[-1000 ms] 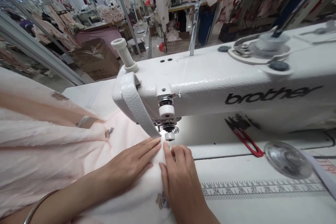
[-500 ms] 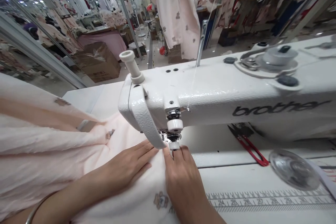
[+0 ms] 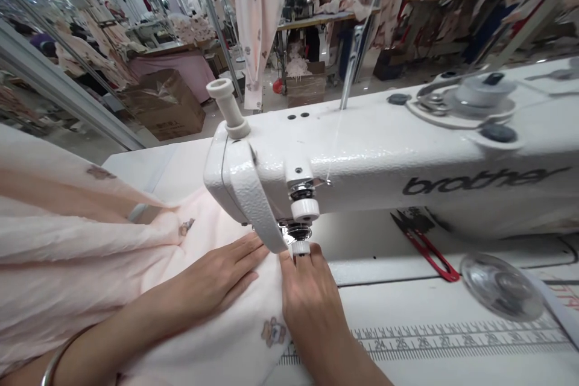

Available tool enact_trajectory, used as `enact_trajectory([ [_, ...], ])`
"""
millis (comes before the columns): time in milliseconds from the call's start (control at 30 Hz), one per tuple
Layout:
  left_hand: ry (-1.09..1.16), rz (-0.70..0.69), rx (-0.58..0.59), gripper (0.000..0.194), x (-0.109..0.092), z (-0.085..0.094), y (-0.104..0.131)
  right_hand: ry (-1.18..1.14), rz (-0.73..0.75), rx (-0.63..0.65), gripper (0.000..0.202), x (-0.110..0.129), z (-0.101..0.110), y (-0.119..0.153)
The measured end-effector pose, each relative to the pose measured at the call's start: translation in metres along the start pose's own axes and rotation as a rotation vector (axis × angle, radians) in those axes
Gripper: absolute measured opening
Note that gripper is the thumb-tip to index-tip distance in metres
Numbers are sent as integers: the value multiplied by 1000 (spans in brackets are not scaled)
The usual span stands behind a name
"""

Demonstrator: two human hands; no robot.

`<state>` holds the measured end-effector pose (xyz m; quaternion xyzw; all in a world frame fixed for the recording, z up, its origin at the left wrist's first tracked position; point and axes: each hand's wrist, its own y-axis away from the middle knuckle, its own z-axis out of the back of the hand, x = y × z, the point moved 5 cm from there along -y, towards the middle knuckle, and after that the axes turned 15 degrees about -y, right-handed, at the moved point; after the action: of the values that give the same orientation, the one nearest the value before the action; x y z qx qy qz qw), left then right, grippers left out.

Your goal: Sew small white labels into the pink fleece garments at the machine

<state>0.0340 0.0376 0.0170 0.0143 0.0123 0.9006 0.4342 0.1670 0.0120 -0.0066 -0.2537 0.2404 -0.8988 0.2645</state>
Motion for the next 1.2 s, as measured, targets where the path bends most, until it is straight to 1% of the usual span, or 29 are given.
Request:
enact_trajectory([
  [100, 19, 11, -11, 43, 1, 0, 0, 2, -24, -16, 41, -2, 1, 0],
  [200, 0, 18, -13, 43, 2, -1, -1, -23, -25, -4, 42, -2, 2, 1],
  [367, -15, -7, -11, 41, 3, -2, -1, 1, -20, -18, 43, -2, 5, 2],
  [567, 58, 20, -20, 40, 17, -5, -5, 48, 1, -38, 44, -2, 4, -1],
  [633, 60, 18, -20, 39, 21, -7, -8, 34, -23, -21, 44, -3, 3, -1],
  [733, 57, 14, -30, 37, 24, -8, -12, -14, -77, 39, 44, -5, -1, 1],
  [833, 50, 19, -28, 36, 24, -8, -11, -33, -104, 83, 45, -6, 0, 3],
  [933, 29, 12, -17, 39, 22, -8, -8, -44, -110, 102, 48, -6, 4, 4],
  [1033, -27, 9, -32, 41, 21, -8, -7, -57, -64, 107, 47, 2, 2, 5],
  [1100, -63, 19, -65, 42, 21, -10, -8, -55, -33, 108, 45, 13, -5, 6],
  [1200, -93, 65, -112, 44, 22, -10, -7, -34, -44, 121, 42, 29, -16, 5],
])
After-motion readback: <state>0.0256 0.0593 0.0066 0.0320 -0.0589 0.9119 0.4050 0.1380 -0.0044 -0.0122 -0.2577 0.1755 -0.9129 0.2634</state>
